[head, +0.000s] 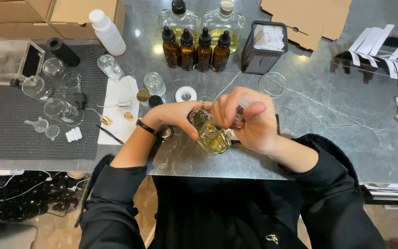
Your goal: The person uses a syringe to draw a yellow liquid from a glass bottle and dispenses it into a small container placed on a digital scale. The person repeatedly refills the syringe and adds the liquid to the container while monitoring the scale's display.
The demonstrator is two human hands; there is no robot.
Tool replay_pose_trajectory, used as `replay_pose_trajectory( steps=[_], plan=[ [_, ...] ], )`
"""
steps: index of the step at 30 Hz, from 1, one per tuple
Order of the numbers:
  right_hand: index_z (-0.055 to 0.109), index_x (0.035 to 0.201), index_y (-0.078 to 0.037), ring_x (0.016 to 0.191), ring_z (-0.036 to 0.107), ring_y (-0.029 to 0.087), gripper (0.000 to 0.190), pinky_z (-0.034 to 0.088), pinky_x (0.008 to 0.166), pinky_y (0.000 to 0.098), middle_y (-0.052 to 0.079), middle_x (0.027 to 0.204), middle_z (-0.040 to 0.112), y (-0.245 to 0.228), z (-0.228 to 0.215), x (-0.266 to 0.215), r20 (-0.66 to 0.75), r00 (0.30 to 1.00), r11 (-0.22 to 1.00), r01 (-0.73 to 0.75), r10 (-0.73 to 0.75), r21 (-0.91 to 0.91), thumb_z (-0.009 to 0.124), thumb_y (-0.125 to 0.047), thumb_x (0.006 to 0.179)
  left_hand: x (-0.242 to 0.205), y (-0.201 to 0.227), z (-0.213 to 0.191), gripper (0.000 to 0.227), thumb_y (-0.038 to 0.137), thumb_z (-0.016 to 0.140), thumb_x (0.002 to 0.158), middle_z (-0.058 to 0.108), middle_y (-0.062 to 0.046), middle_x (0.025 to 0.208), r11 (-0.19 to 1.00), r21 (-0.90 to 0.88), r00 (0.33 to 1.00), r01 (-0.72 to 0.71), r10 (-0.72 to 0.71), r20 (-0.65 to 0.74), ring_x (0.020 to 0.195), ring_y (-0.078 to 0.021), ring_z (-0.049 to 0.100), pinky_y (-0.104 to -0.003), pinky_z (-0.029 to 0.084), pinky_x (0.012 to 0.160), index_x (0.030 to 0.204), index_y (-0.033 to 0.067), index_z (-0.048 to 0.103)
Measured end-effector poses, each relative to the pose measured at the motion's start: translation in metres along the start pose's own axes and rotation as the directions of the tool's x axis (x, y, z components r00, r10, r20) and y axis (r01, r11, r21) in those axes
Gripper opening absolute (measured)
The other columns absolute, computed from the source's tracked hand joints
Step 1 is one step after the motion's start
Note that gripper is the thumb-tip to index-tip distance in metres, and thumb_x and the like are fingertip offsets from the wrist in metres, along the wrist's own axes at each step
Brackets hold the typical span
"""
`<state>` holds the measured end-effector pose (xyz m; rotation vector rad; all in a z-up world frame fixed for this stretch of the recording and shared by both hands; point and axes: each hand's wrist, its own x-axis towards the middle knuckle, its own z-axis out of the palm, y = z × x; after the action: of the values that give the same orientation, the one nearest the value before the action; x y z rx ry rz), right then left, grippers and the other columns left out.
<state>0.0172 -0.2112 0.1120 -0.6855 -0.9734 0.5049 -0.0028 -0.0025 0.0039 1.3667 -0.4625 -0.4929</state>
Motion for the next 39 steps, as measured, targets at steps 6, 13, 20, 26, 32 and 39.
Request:
replay_pose_trajectory(
  steps=[6, 13, 20, 26, 32, 39],
  plan=[
    [0.06, 0.075, 0.0, 0.046, 0.044, 0.011, 0.071, 0.039, 0.05, 0.0231, 0.0, 0.053, 0.039, -0.023, 0.005, 0.005, 0.046, 0.999, 0.995, 0.03, -0.025, -0.094, 0.045, -0.065, 0.098, -0.001, -0.004, 0.009, 0.081, 0.037, 0.1, 0.059, 0.071, -0.001, 0.117, 0.999, 0.009, 0.999, -0.044, 0.044, 0.019, 0.108, -0.0087, 0.062, -0.031, 0.057, 0.092, 0.126, 0.0082, 0.064],
    [0.067, 0.129, -0.024, 0.048, 0.01, 0.006, 0.044, 0.017, 0.043, 0.0302, -0.011, 0.06, 0.015, -0.104, -0.029, 0.007, 0.258, 0.957, 0.985, 0.159, -0.136, -0.073, 0.043, -0.057, 0.114, -0.004, 0.015, 0.01, 0.073, 0.047, 0.085, 0.075, 0.061, -0.004, 0.129, 0.986, 0.167, 0.988, -0.015, -0.011, 0.151, 0.116, -0.0166, 0.063, -0.03, 0.053, 0.096, 0.131, 0.0113, 0.054],
    [0.039, 0.09, -0.028, 0.051, 0.018, 0.005, 0.044, 0.026, 0.048, 0.0205, -0.011, 0.063, 0.019, -0.122, -0.07, 0.008, 0.15, 0.989, 0.935, 0.063, -0.011, -0.349, 0.049, -0.062, 0.115, -0.004, 0.018, 0.011, 0.07, 0.041, 0.086, 0.077, 0.062, -0.006, 0.132, 0.991, 0.124, 0.983, -0.053, 0.03, 0.184, 0.121, -0.0176, 0.063, -0.031, 0.054, 0.099, 0.131, 0.0103, 0.054],
    [0.057, 0.095, -0.021, 0.042, 0.017, 0.007, 0.044, 0.021, 0.042, 0.0247, -0.009, 0.056, 0.022, -0.1, -0.051, 0.03, 0.037, 0.985, 0.955, -0.151, 0.166, -0.254, 0.045, -0.062, 0.107, -0.005, 0.019, 0.011, 0.071, 0.04, 0.087, 0.077, 0.064, -0.007, 0.131, 0.994, 0.107, 0.982, -0.033, 0.012, 0.19, 0.119, -0.0174, 0.065, -0.031, 0.054, 0.098, 0.131, 0.0097, 0.053],
    [0.055, 0.103, -0.011, 0.043, 0.013, 0.008, 0.028, 0.017, 0.046, 0.0265, -0.003, 0.054, 0.019, -0.096, -0.04, 0.029, -0.129, 0.974, 0.959, -0.21, 0.187, -0.193, 0.046, -0.036, 0.109, -0.005, 0.02, 0.012, 0.07, 0.04, 0.087, 0.077, 0.063, -0.007, 0.129, 0.996, 0.09, 0.983, -0.022, 0.005, 0.185, 0.118, -0.0187, 0.065, -0.032, 0.055, 0.097, 0.131, 0.0108, 0.053],
    [0.057, 0.122, -0.024, 0.046, 0.016, 0.009, 0.031, 0.021, 0.047, 0.0278, -0.006, 0.059, 0.021, -0.1, -0.051, 0.025, 0.025, 0.988, 0.942, -0.138, 0.153, -0.307, 0.035, -0.046, 0.116, -0.006, 0.021, 0.012, 0.07, 0.04, 0.086, 0.077, 0.062, -0.007, 0.13, 0.994, 0.111, 0.984, -0.02, 0.0, 0.177, 0.119, -0.0196, 0.065, -0.032, 0.055, 0.098, 0.131, 0.011, 0.053]
  ],
)
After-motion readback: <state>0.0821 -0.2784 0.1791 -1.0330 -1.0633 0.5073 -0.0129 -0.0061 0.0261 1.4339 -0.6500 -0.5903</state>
